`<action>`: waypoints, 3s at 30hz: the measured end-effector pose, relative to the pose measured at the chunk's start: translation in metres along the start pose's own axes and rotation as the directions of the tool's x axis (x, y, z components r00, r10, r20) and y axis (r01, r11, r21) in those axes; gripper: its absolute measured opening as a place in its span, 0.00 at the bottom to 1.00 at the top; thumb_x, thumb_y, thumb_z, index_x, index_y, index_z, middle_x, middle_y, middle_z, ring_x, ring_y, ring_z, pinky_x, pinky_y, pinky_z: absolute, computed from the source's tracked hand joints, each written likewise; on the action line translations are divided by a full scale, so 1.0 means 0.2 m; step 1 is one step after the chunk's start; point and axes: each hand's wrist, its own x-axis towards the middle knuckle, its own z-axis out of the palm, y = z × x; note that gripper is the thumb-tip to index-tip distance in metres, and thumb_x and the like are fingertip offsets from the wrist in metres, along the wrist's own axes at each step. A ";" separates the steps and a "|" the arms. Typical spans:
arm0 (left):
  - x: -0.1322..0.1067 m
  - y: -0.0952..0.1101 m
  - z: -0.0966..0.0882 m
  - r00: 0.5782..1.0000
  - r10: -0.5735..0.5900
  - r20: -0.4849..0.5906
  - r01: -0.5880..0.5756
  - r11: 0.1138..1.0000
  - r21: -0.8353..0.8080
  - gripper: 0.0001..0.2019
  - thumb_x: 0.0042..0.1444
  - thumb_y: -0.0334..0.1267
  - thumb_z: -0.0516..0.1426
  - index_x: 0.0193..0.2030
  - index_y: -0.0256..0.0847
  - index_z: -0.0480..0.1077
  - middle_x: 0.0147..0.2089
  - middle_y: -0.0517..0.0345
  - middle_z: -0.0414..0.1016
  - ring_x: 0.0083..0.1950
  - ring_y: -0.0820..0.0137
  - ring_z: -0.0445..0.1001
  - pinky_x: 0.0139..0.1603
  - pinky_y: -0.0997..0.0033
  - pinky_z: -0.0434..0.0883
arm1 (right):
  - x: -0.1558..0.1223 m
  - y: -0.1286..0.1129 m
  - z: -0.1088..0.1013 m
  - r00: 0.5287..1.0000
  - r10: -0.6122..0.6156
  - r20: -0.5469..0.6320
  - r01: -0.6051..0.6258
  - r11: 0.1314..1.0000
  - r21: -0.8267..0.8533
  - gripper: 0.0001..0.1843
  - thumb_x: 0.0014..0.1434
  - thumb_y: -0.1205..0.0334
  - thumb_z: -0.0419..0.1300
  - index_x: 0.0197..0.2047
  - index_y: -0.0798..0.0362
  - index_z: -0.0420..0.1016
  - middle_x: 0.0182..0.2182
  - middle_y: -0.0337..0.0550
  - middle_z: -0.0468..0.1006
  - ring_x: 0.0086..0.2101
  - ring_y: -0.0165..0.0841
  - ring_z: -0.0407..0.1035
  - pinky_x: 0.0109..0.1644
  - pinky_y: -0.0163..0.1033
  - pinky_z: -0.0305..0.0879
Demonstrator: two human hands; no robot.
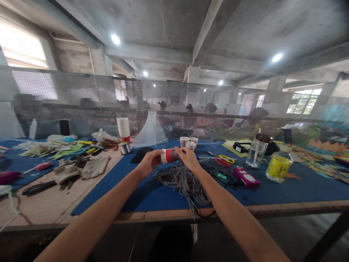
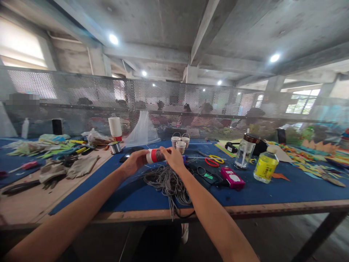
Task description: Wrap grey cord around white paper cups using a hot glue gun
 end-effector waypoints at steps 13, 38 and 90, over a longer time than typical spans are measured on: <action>0.00 0.00 0.00 0.993 -0.121 0.015 0.121 0.991 -0.050 0.12 0.56 0.41 0.62 0.40 0.32 0.76 0.37 0.48 0.79 0.35 0.67 0.76 0.36 0.72 0.74 | -0.01 0.01 -0.01 1.000 0.025 -0.003 -0.025 0.995 -0.097 0.36 0.61 0.29 0.43 0.28 0.53 0.72 0.19 0.38 0.72 0.18 0.29 0.66 0.30 0.35 0.58; 0.01 -0.01 -0.02 0.999 -0.053 0.008 0.053 0.999 -0.003 0.11 0.49 0.37 0.63 0.38 0.34 0.78 0.37 0.48 0.80 0.36 0.65 0.76 0.38 0.69 0.71 | -0.02 0.02 0.03 0.974 -0.218 -0.060 0.213 0.974 -0.076 0.19 0.62 0.49 0.57 0.51 0.51 0.74 0.47 0.46 0.76 0.44 0.36 0.71 0.47 0.40 0.67; 0.01 0.01 -0.02 0.980 0.134 -0.148 -0.131 0.991 0.029 0.13 0.38 0.38 0.69 0.31 0.34 0.78 0.31 0.53 0.78 0.30 0.70 0.72 0.35 0.71 0.69 | 0.12 0.33 -0.21 0.937 0.335 0.096 -0.347 0.878 0.330 0.14 0.64 0.55 0.55 0.35 0.56 0.73 0.28 0.44 0.78 0.25 0.27 0.71 0.28 0.30 0.68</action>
